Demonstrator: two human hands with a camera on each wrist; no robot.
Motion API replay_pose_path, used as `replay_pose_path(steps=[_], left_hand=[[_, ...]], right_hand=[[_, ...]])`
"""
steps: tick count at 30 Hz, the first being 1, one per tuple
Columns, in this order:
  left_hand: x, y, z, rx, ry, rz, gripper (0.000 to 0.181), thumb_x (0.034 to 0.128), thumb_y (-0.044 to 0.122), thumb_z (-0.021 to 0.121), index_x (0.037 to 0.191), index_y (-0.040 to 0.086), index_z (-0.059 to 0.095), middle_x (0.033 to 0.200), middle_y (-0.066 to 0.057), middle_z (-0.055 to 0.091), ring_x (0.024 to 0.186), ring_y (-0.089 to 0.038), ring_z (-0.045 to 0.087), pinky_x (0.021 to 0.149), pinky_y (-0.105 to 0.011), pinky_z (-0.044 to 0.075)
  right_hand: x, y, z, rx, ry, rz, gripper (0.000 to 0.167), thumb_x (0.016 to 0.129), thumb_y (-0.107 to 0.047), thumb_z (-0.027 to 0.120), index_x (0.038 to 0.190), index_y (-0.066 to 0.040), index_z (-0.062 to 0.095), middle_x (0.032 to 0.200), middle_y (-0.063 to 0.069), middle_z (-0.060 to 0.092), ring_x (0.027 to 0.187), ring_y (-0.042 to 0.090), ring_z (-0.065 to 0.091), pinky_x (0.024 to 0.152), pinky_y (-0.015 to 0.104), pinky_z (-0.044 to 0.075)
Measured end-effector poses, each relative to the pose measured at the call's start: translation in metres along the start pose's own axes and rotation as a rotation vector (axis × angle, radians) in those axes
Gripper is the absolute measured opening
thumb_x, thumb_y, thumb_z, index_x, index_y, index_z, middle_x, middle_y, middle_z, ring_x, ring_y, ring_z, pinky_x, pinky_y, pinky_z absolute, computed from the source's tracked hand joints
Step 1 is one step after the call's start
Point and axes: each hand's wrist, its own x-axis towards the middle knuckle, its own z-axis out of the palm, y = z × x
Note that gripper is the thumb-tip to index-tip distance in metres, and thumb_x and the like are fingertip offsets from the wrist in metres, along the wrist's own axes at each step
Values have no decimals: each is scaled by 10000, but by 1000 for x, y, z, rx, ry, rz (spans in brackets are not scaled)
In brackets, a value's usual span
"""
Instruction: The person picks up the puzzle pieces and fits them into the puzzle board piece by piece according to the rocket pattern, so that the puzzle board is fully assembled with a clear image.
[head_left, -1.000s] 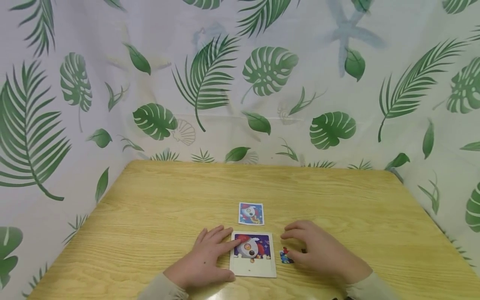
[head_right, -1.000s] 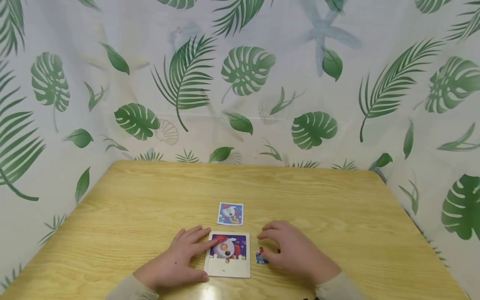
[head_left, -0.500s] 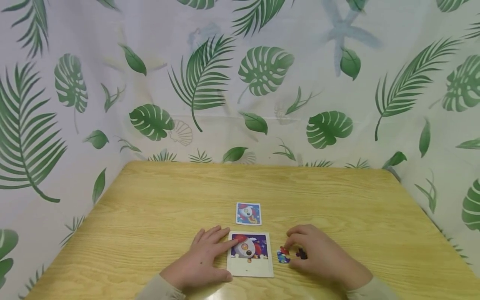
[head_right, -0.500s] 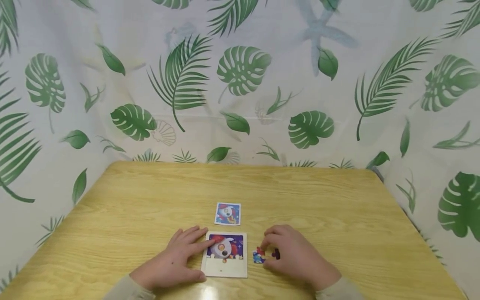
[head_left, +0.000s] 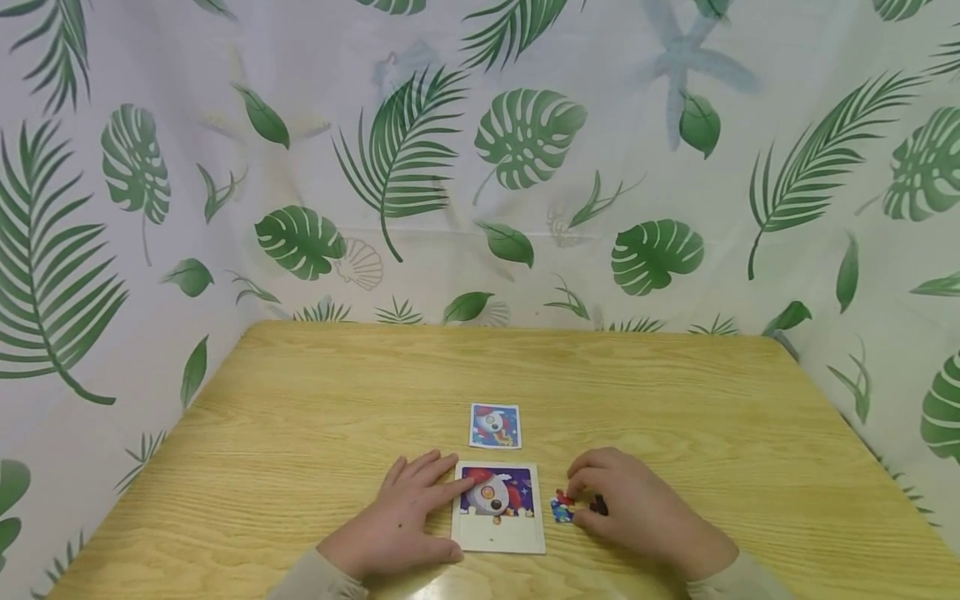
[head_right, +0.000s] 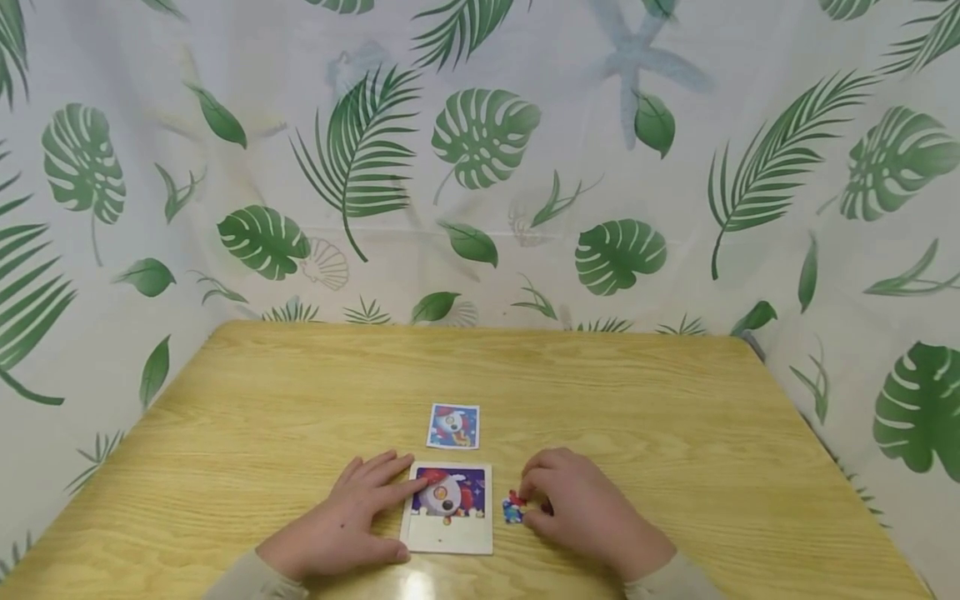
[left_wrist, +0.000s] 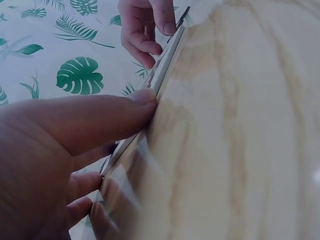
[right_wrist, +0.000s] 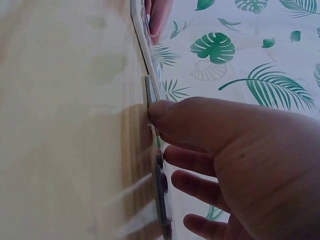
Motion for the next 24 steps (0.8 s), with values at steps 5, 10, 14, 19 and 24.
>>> replay_pose_path(steps=[5,10,14,19,24], left_hand=[[-1,0,1,21,14,2,824,833,558,740,1558,333,417,1662,-18,240,1537,-297,117,1174,-633,-41],[-1,1,1,38,22,5,826,835,578,729,1558,326,418,1661,-24,245,1536,-296,126,1169,-644,-41],[-1,3,0,35,20,3,826,836,580,727,1557,314,424,1662,-25,243,1536,-296,124,1170,-643,-36],[-1,2,0,23,23,5,823,832,558,744,1552,304,437,1662,-21,242,1536,-288,123,1171,-636,-44],[-1,0,1,24,25,3,823,830,573,742,1550,322,434,1659,-19,248,1535,-291,123,1170,-636,-48]], right_hand=[[0,-3,1,-4,18,-4,137,827,-315,823,905,-253,728,1109,-111,637,1026,109,570,903,392,529],[-1,-3,2,22,30,24,141,826,-297,814,916,-247,718,1105,-122,634,1029,97,570,913,392,531],[-1,-4,0,20,48,26,132,829,-280,806,919,-241,719,1098,-127,634,1026,92,572,908,387,536],[3,-13,-3,27,75,-10,137,830,-289,809,929,-247,724,1108,-110,650,1050,117,595,932,394,532],[12,-32,-1,74,69,-56,135,821,-274,810,914,-237,718,1103,-106,647,1058,139,594,960,411,515]])
